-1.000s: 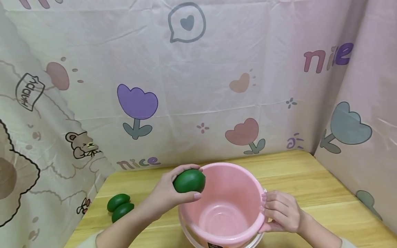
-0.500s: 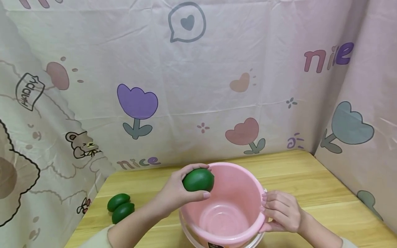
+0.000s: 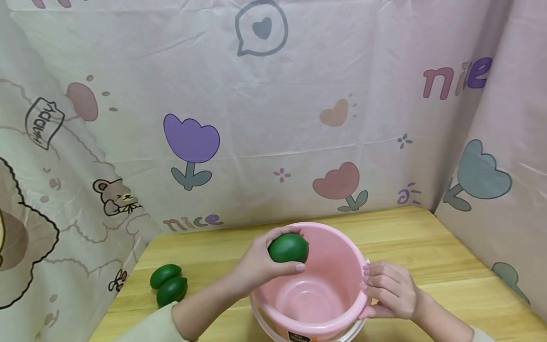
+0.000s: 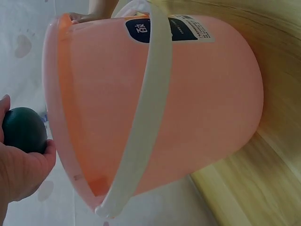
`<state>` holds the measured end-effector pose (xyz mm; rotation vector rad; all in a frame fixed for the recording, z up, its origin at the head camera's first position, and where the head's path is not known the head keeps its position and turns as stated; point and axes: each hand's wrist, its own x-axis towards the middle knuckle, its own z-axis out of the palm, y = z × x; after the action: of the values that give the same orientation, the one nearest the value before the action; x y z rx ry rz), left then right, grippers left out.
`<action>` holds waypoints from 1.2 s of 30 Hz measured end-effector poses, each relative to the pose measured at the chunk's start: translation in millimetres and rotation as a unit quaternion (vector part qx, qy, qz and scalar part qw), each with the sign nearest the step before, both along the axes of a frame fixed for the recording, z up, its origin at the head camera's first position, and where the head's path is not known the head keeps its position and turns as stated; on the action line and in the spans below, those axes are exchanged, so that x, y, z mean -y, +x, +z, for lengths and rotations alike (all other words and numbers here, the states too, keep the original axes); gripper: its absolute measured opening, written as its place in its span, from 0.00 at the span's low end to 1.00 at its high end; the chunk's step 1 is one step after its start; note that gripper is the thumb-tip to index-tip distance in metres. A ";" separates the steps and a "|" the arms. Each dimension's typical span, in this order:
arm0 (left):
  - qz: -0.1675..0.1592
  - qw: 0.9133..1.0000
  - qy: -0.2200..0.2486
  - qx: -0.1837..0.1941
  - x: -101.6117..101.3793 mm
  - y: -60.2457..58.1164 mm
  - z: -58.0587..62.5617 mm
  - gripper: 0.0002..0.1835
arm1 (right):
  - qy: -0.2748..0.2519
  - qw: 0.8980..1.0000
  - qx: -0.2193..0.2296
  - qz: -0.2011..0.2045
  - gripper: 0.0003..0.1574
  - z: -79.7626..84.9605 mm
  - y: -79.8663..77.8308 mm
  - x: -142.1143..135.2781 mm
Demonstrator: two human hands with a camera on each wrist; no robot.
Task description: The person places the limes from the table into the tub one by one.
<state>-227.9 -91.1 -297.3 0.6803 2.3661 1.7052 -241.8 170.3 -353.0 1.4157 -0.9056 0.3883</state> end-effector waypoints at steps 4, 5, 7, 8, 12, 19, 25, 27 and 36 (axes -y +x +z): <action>-0.006 1.000 0.000 -0.006 -4.3 -0.9 -1.1 0.31 | -0.004 1.000 -0.002 0.002 0.28 0.2 -0.4 0.2; -0.008 1.000 -0.001 -0.008 -5.1 -1.3 -1.3 0.31 | -0.004 1.000 -0.001 0.002 0.28 0.2 -0.5 0.1; -0.011 1.000 0.000 -0.007 -6.2 -2.4 -1.9 0.31 | -0.004 1.000 0.001 0.002 0.28 0.1 -0.5 0.1; -0.012 1.000 -0.001 -0.008 -6.6 -2.9 -2.2 0.31 | -0.004 1.000 0.002 0.002 0.28 0.0 -0.6 0.1; -0.014 1.000 -0.003 -0.008 -7.7 -6.1 -4.2 0.31 | -0.003 1.000 0.004 0.001 0.28 -0.2 -0.9 -0.1; -0.006 1.000 -0.010 -0.015 -8.5 -12.0 -8.1 0.34 | -0.005 1.000 0.002 0.001 0.29 0.2 -1.9 0.1; -0.034 0.999 0.024 -0.004 -9.1 -18.4 -11.8 0.38 | -0.008 1.000 0.001 0.001 0.29 1.1 -0.5 -0.4; -0.054 0.997 0.058 0.009 -8.3 -19.7 -11.8 0.39 | -0.009 1.000 0.001 0.000 0.29 1.3 0.1 -0.5; -0.079 0.993 0.077 0.031 -3.1 -15.2 -8.4 0.44 | -0.008 1.000 -0.001 0.003 0.28 0.9 -0.6 -0.2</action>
<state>-243.2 -88.0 -305.6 0.8038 2.0947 1.8239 -242.4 170.5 -352.1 1.4034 -0.8949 0.3966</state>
